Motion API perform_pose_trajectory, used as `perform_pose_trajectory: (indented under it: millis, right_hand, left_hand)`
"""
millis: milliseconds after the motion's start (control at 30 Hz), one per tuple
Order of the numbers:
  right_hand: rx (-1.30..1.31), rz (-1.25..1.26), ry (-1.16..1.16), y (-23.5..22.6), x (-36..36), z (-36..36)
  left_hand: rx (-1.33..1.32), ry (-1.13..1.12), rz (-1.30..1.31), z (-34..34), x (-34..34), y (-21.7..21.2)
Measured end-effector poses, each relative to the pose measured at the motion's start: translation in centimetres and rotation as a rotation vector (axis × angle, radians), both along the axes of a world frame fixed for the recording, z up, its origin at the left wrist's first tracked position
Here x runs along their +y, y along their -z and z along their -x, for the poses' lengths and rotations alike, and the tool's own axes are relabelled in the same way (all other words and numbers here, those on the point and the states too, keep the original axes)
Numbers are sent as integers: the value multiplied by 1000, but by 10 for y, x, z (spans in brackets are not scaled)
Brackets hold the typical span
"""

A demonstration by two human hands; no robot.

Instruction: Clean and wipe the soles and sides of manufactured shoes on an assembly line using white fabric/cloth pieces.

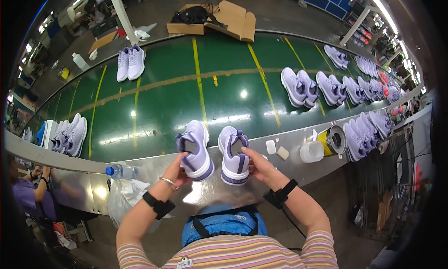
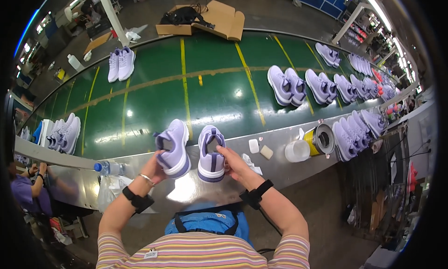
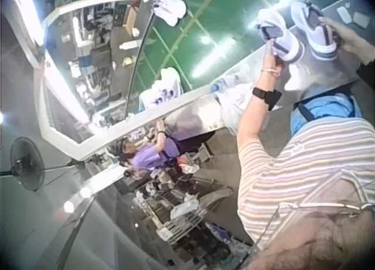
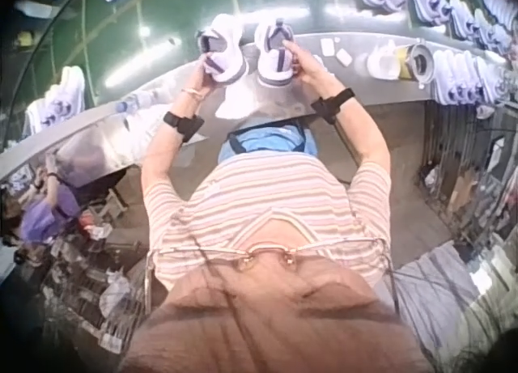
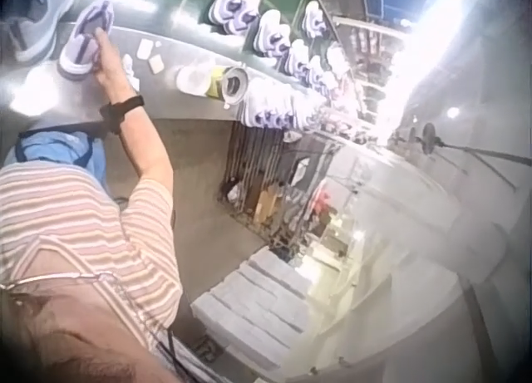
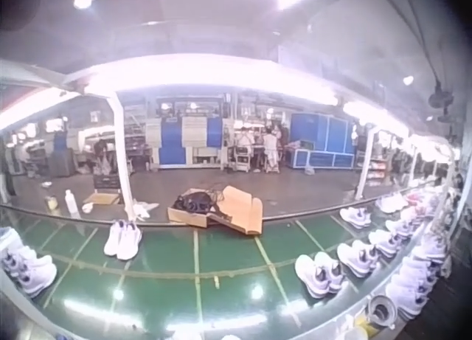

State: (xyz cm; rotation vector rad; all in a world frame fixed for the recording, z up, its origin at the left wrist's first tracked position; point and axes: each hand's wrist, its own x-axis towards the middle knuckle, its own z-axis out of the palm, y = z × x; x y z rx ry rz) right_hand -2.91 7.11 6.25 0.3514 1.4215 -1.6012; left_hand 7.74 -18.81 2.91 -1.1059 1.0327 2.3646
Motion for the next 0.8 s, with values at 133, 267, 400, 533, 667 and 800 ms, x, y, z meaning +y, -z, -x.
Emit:
perform_pose_trajectory:
  millis: [133, 267, 400, 533, 667, 800]
  right_hand:
    - [-24, -14, 57, 1, -4, 17]
    - [-31, -58, 103, -6, -4, 34]
    - [-27, -29, 106, -1, 3, 57]
    - [-90, 1, 78, 11, 9, 84]
    - [-85, -10, 53, 6, 14, 104]
    - [-167, 55, 37, 25, 26, 125]
  left_hand:
    - [-25, -36, -14, 31, 20, -13]
    - [-34, -16, -5, 51, 29, -18]
    - [-47, -86, -30, 68, 41, -33]
    - [-41, -122, -35, 85, 46, -15]
    - [-30, -127, -109, 102, 53, -4]
    - [-24, -128, -166, 123, 73, -17]
